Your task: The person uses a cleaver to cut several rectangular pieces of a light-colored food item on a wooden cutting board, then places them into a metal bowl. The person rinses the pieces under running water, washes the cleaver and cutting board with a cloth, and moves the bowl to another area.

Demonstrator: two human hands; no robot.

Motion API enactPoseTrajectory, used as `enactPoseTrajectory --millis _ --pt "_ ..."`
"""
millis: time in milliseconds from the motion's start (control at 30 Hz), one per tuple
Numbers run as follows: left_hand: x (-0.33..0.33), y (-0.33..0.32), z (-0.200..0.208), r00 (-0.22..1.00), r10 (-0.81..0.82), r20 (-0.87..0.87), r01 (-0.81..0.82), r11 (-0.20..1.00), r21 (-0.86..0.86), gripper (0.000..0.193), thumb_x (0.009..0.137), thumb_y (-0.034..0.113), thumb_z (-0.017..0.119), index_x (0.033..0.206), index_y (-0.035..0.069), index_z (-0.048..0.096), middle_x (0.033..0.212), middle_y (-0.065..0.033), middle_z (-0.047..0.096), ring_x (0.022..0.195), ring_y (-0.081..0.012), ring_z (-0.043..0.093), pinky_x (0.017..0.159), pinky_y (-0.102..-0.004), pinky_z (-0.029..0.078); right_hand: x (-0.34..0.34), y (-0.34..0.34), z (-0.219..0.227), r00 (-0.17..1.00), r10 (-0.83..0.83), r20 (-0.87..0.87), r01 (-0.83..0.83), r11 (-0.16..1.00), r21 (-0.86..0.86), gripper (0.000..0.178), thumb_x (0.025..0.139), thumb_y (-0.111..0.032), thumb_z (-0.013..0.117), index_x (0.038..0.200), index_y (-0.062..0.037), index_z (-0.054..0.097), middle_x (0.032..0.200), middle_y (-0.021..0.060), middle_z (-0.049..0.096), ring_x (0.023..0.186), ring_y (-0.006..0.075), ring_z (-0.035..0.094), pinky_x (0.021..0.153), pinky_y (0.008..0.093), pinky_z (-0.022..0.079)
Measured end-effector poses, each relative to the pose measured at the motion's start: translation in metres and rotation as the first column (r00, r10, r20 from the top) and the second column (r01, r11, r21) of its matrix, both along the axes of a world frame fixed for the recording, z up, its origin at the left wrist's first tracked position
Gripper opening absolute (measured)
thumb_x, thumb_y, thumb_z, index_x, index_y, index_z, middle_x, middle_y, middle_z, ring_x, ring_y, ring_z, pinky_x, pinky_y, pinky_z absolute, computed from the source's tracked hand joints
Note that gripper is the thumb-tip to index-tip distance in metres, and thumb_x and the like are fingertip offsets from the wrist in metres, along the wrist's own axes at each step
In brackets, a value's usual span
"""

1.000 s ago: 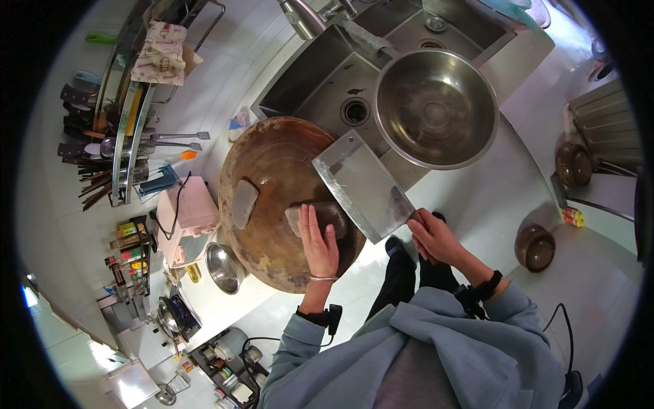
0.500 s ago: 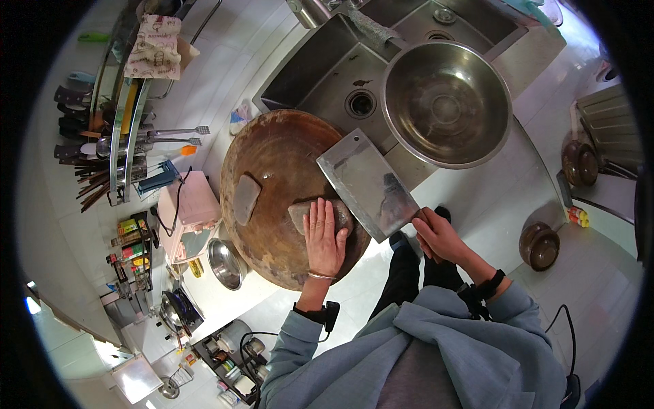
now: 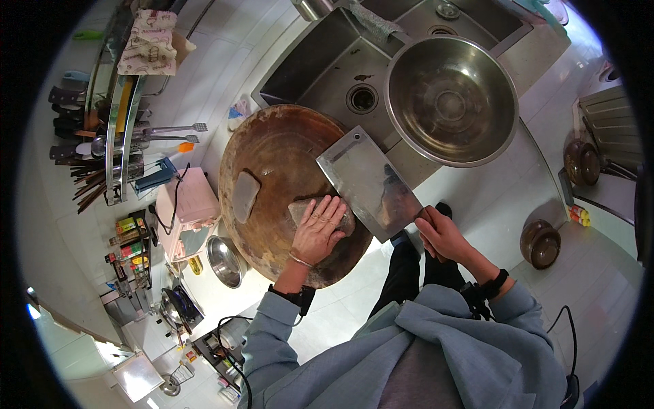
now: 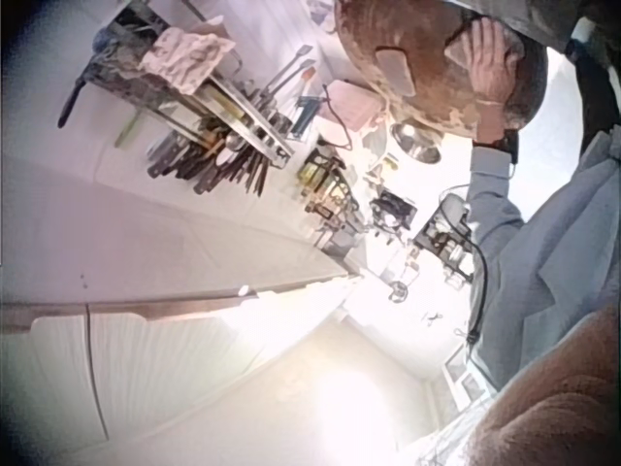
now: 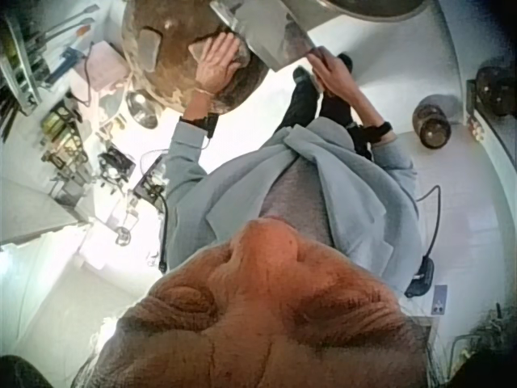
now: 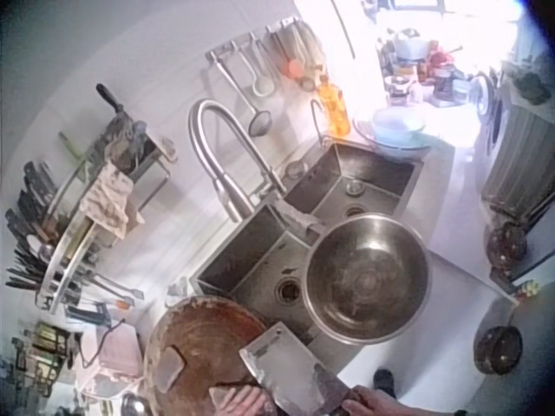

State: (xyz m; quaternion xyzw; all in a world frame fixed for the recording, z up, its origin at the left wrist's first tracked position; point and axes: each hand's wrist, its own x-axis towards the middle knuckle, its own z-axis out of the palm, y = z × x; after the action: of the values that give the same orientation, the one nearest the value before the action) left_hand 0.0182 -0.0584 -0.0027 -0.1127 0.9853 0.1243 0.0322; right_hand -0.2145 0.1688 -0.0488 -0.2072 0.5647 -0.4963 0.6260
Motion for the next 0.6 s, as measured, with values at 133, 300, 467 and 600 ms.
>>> enactPoseTrajectory --millis 133,300,467,600 --pt "-0.002 -0.004 0.000 0.999 -0.045 0.001 0.045 0.999 0.019 0.059 0.090 0.033 0.059 0.142 0.011 0.043 0.149 -0.0070 0.039 0.139 -0.0261 0.034 0.114 -0.0465 0.024 -0.001 -0.001 0.001 1.000 0.011 -0.026 -0.011 1.000 0.003 0.026 0.102 -0.027 0.046 0.093 -0.0025 0.045 0.056 0.0009 0.046 0.037 0.0090 0.044 0.035 0.0239 0.033" --pt "-0.004 -0.004 0.003 0.999 -0.049 -0.002 0.049 0.999 0.018 0.058 0.092 0.037 0.055 0.142 0.010 0.044 0.149 -0.0075 0.039 0.138 -0.0267 0.035 0.113 -0.0462 0.025 -0.002 -0.004 0.002 0.995 0.048 -0.087 -0.048 0.999 -0.002 0.027 0.102 -0.028 0.047 0.094 -0.0021 0.046 0.055 0.0022 0.048 0.037 0.0099 0.045 0.035 0.0243 0.034" --pt "-0.006 -0.003 0.004 0.998 -0.054 -0.018 0.054 0.998 0.021 0.057 0.093 0.039 0.052 0.142 0.009 0.044 0.149 -0.0083 0.039 0.139 -0.0272 0.034 0.113 -0.0460 0.025 -0.002 -0.012 0.003 0.981 0.061 -0.187 -0.068 0.997 -0.030 0.029 0.102 -0.029 0.047 0.098 -0.0003 0.047 0.055 0.0035 0.050 0.036 0.0107 0.045 0.037 0.0253 0.036" --pt "-0.006 -0.003 0.004 0.998 -0.061 -0.001 0.061 0.998 0.006 0.057 0.094 0.039 0.052 0.142 0.009 0.043 0.149 -0.0086 0.038 0.139 -0.0273 0.033 0.113 -0.0461 0.024 -0.003 -0.023 0.009 0.980 0.079 -0.185 -0.084 0.996 -0.018 0.029 0.102 -0.029 0.047 0.099 0.0000 0.048 0.056 0.0045 0.051 0.036 0.0112 0.045 0.037 0.0263 0.037"
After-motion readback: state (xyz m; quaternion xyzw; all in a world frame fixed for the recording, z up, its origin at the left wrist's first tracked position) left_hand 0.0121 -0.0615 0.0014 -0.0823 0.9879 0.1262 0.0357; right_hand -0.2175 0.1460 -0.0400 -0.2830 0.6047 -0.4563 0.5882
